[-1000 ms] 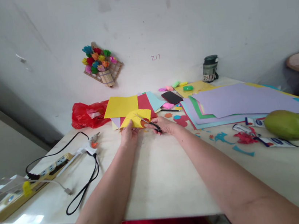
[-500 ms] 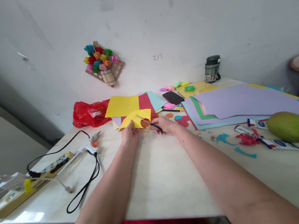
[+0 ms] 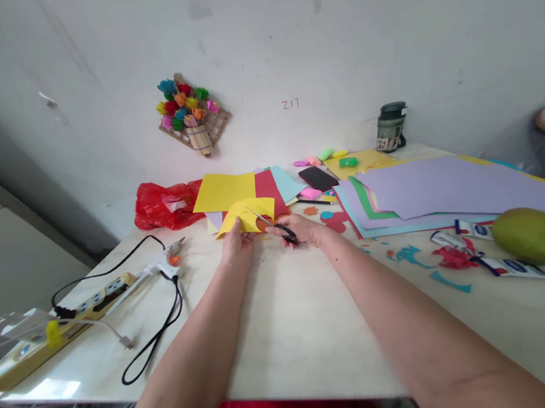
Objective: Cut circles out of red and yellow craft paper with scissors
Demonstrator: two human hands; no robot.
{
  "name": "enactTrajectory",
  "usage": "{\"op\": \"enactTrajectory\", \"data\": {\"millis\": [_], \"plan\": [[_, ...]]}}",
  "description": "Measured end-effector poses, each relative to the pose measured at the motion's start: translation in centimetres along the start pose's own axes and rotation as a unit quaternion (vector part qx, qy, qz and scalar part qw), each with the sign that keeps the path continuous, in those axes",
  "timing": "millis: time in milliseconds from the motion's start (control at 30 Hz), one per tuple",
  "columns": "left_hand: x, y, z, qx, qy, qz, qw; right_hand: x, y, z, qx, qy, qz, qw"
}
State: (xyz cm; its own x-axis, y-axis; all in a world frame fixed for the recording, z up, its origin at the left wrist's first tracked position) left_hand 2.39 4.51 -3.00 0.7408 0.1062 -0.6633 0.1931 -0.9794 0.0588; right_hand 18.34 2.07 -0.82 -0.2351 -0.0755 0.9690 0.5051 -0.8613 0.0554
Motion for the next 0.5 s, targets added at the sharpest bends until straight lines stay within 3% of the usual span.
{"op": "enactTrajectory", "data": {"millis": [200,500], "plan": [[-0.05,0.44,-0.23,-0.037,0.027,0.029,0.999,-0.03,-0.09,-0.46,-0.019,-0.010,0.001,1.000],[0.05,0.81,-0.50,-0.012,0.033,0.026,0.999,-0.11,-0.46,-1.09,-0.040,-0.045,0.008,0.998]]}}
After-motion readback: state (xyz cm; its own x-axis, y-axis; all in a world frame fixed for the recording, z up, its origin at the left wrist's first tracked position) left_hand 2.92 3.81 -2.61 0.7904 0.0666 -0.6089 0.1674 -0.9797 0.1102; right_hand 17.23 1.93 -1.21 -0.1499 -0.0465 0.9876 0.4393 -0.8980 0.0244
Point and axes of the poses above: each hand's wrist, its own y-axis away from the middle knuckle, its own z-axis out of the back of the hand, x = y × z, the point moved 5 cm from there along -y, towards the middle knuckle, and after that the axes turned 5 degrees about x, right-handed, at the moved point
